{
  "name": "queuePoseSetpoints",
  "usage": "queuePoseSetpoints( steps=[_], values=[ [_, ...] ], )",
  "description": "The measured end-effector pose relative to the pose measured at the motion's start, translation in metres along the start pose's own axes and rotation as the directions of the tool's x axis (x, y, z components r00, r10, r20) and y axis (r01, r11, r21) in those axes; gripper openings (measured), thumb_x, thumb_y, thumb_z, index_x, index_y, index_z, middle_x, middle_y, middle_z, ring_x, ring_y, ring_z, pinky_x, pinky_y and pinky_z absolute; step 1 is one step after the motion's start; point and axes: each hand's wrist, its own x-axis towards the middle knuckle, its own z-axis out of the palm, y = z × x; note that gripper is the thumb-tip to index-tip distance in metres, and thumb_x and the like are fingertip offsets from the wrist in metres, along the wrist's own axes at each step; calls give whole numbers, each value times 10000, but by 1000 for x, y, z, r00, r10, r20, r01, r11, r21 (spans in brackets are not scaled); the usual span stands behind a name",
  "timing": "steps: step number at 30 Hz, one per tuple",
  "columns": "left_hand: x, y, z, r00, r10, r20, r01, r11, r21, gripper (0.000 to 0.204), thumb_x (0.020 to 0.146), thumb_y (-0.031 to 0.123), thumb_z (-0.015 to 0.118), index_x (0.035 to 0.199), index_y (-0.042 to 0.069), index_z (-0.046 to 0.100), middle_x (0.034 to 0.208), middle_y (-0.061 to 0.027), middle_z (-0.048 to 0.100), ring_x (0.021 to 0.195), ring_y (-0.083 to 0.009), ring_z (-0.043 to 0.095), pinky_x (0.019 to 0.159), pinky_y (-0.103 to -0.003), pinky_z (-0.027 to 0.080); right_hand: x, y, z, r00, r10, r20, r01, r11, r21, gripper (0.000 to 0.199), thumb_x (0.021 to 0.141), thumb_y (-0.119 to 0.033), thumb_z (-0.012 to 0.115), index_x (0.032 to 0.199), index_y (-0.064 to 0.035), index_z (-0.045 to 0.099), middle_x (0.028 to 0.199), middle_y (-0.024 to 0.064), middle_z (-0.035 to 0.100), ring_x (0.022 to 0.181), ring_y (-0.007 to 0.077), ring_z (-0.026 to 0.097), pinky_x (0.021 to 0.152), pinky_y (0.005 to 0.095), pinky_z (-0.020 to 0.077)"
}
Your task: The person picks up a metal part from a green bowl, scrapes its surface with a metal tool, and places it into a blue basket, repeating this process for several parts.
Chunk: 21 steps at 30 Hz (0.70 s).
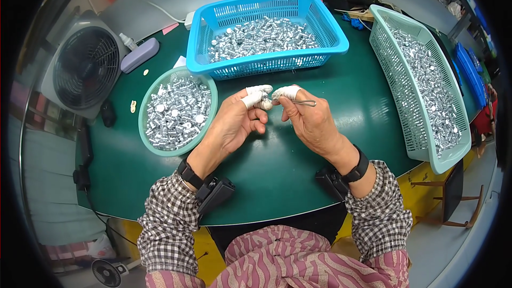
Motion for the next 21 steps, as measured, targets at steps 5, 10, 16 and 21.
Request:
queuePoseSetpoints(
  steps=[5, 10, 16, 21],
  values=[
    [-3, 4, 6, 999, -23, -25, 22, 1000, -20, 233, 933, 147, 494, 1109, -3, 519, 863, -87, 598, 635, -131, 608, 480, -260, 545, 2, 0, 1, 998, -49, 29, 52, 994, -100, 85, 878, -11, 556, 952, 25, 576, 818, 99, 613, 556, 175, 597, 483, 278, 477],
    [-1, 2, 1, 998, -5, -57, 8, 998, 58, 237, 931, 160, 502, 1104, -1, 519, 868, -91, 601, 636, -138, 612, 481, -263, 547, 3, -3, 3, 996, -85, 11, 85, 995, -56, 95, 869, -11, 566, 959, 19, 576, 815, 101, 603, 567, 178, 604, 484, 281, 479],
    [-3, 7, 1, 999, -22, -39, 27, 990, 137, 224, 918, 180, 538, 1060, 8, 543, 837, -58, 586, 615, -108, 595, 444, -229, 499, 2, 0, 0, 998, -69, -5, 69, 997, -37, 102, 874, -8, 560, 970, 18, 583, 806, 110, 601, 577, 179, 609, 488, 272, 476],
    [-2, 3, 3, 998, 19, -61, -10, 991, 137, 193, 908, 172, 558, 1028, 21, 559, 792, -23, 553, 571, -78, 556, 416, -206, 443, 2, 0, -2, 998, -58, 25, 60, 994, -89, 107, 903, -39, 531, 965, 29, 585, 807, 111, 609, 579, 178, 610, 499, 264, 478]
  ],
)
